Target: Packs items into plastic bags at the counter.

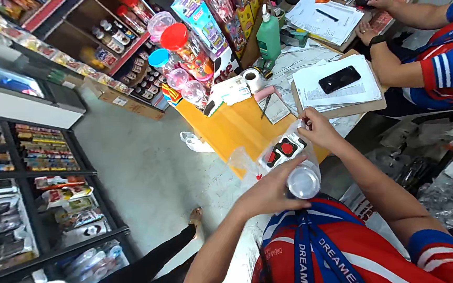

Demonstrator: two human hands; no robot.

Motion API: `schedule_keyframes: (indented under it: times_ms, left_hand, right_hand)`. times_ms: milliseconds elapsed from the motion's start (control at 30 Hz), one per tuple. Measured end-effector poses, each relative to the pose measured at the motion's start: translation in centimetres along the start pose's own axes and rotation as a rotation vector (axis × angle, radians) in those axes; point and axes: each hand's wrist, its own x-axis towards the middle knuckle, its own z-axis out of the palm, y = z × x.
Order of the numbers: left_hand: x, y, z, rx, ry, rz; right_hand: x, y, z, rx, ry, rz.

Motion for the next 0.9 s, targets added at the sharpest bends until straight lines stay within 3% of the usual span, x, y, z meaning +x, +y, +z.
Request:
schedule_keyframes:
  times_ms: [100,267,500,600,700,767,900]
  left_hand:
    - [1.0,-1.8,3.0,0.072,0.249,0.055]
    - [-0.9,-1.7,2.7,0.288,0.524,0.075]
    - [-1.3,-0.4,4.7,0.367,0.357,-0.036]
    - [-1.9,0.0,0.5,0.003,-0.001,-0.107]
    - [-0.1,-2.0,-3.4,-0.233,-0.073,-0.108]
    - [2.3,-3.9,-3.8,-0.05,-0.048,-0.173]
    - [6.6,-5.7,-0.4,0.498,-0.072,-0.358]
  right_hand:
    - [-0.2,-0.4,0.8,0.043,-0.047,0.007]
    - [-0.4,-0.3,0.1,0.132,0.048,0.007]
    - [-0.8,-1.8,1.5,0.209,0.065,-0.046]
    - [-1.0,-1.7,1.5,0.218,0.031,-0.013]
    - [-1.1,-1.6,1.5,0.226,0.003,0.01]
    - [-1.1,-1.5,1.6,0.228,-0.003,0.024]
    - [-0.9,-1.4,1.6,0.204,0.006,0.078]
